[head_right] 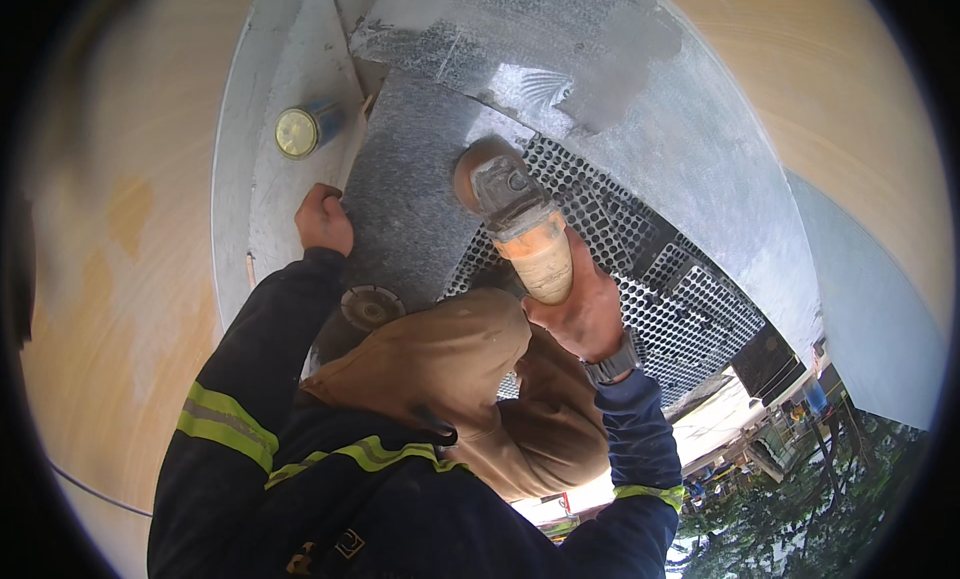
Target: The person uses an angle grinder to smooth a concrete surface. They hold the tool with both hands and move it along the edge of a concrete structure, generating dust as they work.
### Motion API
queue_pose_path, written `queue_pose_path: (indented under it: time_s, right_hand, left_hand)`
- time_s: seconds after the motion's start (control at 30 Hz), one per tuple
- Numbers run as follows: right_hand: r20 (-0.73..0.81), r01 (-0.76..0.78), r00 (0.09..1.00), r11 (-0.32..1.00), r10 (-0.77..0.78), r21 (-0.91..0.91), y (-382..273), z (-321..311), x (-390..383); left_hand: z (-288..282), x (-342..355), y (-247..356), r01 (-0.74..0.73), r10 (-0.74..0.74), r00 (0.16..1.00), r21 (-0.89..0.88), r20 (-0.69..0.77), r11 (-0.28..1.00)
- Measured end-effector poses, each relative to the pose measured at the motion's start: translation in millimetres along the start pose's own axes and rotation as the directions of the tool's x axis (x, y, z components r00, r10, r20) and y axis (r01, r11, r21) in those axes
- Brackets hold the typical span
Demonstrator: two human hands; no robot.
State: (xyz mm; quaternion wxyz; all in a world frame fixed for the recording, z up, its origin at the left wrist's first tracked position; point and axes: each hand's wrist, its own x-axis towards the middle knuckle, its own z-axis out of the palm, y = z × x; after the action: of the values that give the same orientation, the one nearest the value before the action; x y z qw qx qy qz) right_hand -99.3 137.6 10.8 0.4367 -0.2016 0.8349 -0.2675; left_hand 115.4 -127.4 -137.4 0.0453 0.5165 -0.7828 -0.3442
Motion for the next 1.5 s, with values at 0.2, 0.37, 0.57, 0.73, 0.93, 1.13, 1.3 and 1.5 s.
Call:
queue_pose_path:
  time_s: [0.2,0.37,0.57,0.73,0.93,1.13,1.3,1.5]
  right_hand:
    - [-0.006,-0.048,0.999,0.999,0.047,-0.023,7.6,-4.4,-14.8]
    - [-0.064,-0.022,0.998,1.000,0.021,-0.006,12.8,-7.3,-3.9]
    - [-0.067,0.014,0.998,0.999,-0.017,-0.039,14.6,-7.1,-4.4]
    - [-0.058,0.012,0.998,1.000,-0.014,-0.026,11.8,-10.2,-7.8]
    - [-0.102,-0.026,0.994,1.000,0.026,0.000,7.0,-16.0,1.4]
    - [-0.045,0.021,0.999,1.000,-0.021,-0.006,12.4,-6.4,-9.2]
    - [-0.061,-0.021,0.998,0.999,0.019,-0.028,5.3,-10.7,2.7]
    - [-0.028,0.007,1.000,0.999,-0.008,-0.033,3.5,-11.5,-1.0]
  left_hand:
    - [0.7,1.8,-3.7,-0.021,0.021,1.000,0.037,-0.005,0.999]
    - [-2.2,1.8,0.4,-0.031,0.032,0.999,0.050,-0.005,0.998]
    - [-4.4,2.2,0.4,-0.033,0.035,0.999,0.064,-0.018,0.997]
    - [-3.1,2.3,1.9,-0.017,0.017,1.000,0.055,-0.006,0.998]
    - [-1.5,1.8,1.3,-0.022,0.022,1.000,0.040,-0.003,0.999]
    - [-3.5,1.2,1.1,-0.020,0.020,1.000,0.035,-0.003,0.999]
    - [-1.6,1.4,0.3,-0.027,0.028,1.000,0.026,-0.006,0.999]
    - [-3.1,1.5,1.4,-0.023,0.024,1.000,0.040,-0.017,0.999]
